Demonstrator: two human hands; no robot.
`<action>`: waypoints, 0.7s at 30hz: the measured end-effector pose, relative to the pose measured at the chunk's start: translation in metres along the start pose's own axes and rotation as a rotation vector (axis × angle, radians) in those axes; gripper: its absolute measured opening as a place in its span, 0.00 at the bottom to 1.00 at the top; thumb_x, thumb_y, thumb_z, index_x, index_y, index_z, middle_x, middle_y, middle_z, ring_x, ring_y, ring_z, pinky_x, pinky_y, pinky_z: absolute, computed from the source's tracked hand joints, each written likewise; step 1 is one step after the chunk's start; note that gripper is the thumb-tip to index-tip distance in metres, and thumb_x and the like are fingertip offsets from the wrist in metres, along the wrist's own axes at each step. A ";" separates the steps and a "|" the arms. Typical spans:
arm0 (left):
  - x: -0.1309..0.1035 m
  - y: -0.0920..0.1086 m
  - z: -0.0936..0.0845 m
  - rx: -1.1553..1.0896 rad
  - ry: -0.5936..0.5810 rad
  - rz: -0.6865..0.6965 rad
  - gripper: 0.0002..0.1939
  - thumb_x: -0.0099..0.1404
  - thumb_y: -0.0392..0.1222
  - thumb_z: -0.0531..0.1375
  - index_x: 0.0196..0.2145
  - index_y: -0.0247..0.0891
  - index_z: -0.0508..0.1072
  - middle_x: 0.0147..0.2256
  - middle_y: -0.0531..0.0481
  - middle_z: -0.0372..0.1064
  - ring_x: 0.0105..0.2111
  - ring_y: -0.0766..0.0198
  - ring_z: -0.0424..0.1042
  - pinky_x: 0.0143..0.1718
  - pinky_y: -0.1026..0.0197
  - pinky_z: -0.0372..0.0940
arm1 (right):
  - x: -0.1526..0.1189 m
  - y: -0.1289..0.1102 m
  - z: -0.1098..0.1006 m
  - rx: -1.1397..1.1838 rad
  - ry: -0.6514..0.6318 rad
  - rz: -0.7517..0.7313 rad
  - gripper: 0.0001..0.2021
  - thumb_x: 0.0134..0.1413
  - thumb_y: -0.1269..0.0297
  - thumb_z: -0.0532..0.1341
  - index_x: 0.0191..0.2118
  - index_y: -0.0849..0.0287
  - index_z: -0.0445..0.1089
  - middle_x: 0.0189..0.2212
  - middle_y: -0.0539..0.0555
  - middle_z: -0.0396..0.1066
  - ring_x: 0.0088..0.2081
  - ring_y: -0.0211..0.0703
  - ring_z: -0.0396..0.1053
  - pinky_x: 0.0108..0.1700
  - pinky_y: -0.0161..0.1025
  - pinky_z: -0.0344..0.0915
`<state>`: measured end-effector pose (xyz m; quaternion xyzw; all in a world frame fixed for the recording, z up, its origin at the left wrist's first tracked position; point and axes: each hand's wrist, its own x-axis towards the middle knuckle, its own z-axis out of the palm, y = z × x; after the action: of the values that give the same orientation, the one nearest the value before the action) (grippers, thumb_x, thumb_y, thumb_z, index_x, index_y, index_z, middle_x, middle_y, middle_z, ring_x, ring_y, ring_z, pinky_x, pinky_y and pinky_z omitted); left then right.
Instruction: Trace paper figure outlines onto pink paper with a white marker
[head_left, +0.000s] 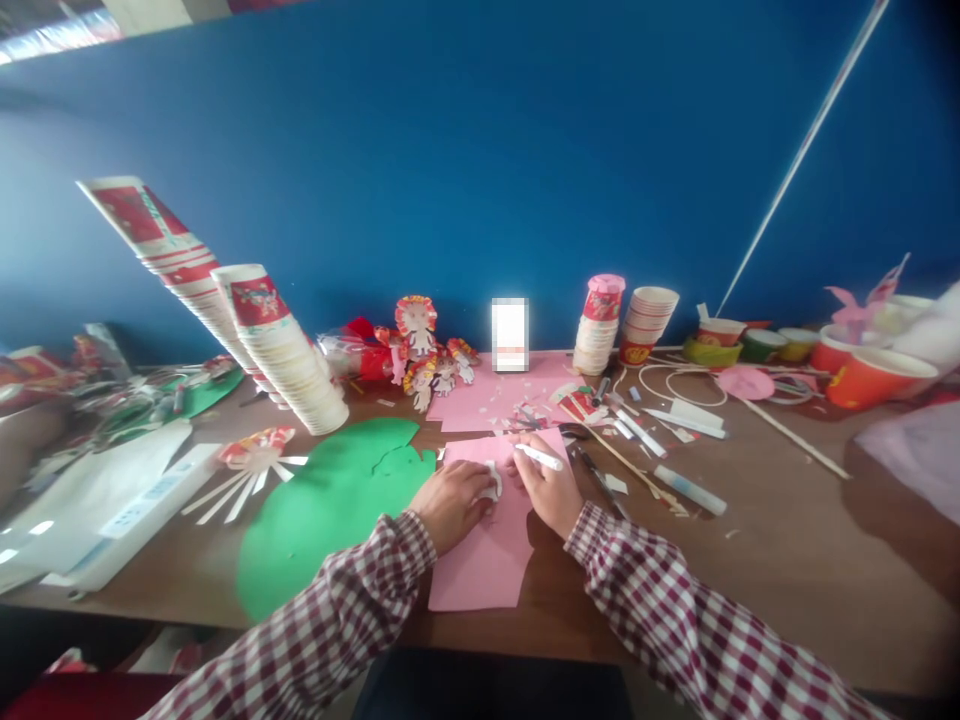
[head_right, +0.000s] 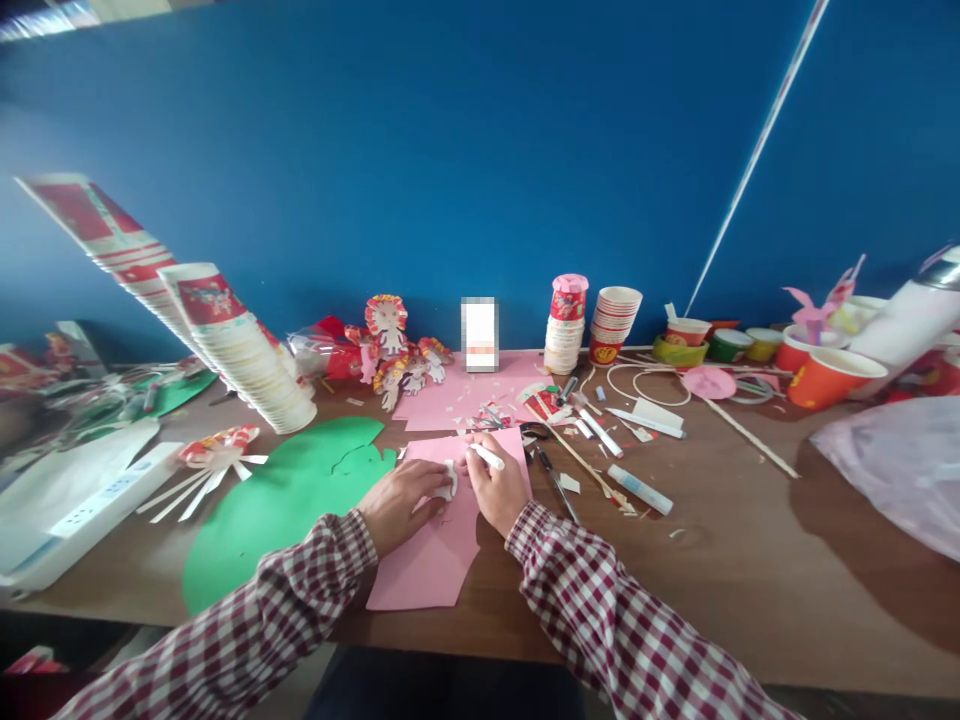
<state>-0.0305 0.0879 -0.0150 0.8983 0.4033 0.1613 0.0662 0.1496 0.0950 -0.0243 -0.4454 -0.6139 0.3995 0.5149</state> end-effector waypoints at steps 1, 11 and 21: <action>-0.001 0.000 0.000 -0.004 -0.002 0.000 0.13 0.63 0.40 0.54 0.45 0.38 0.69 0.47 0.46 0.67 0.47 0.58 0.64 0.49 0.53 0.61 | 0.000 0.001 0.000 -0.013 -0.005 0.001 0.13 0.60 0.57 0.51 0.42 0.58 0.65 0.27 0.53 0.72 0.27 0.40 0.71 0.26 0.33 0.69; 0.000 0.001 -0.005 0.005 -0.029 -0.034 0.14 0.60 0.39 0.56 0.45 0.40 0.69 0.44 0.48 0.66 0.45 0.59 0.64 0.48 0.54 0.61 | 0.000 -0.007 -0.004 -0.035 -0.015 -0.013 0.16 0.60 0.54 0.51 0.44 0.59 0.67 0.27 0.54 0.71 0.26 0.40 0.69 0.23 0.33 0.65; -0.003 -0.003 -0.001 -0.006 -0.007 -0.044 0.14 0.59 0.40 0.57 0.44 0.42 0.70 0.45 0.48 0.66 0.44 0.57 0.63 0.47 0.52 0.60 | 0.002 -0.009 0.000 -0.199 0.034 -0.053 0.10 0.58 0.58 0.55 0.37 0.59 0.68 0.26 0.52 0.70 0.25 0.39 0.67 0.26 0.33 0.64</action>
<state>-0.0353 0.0878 -0.0155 0.8896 0.4221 0.1581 0.0739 0.1480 0.0942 -0.0151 -0.4846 -0.6534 0.3151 0.4888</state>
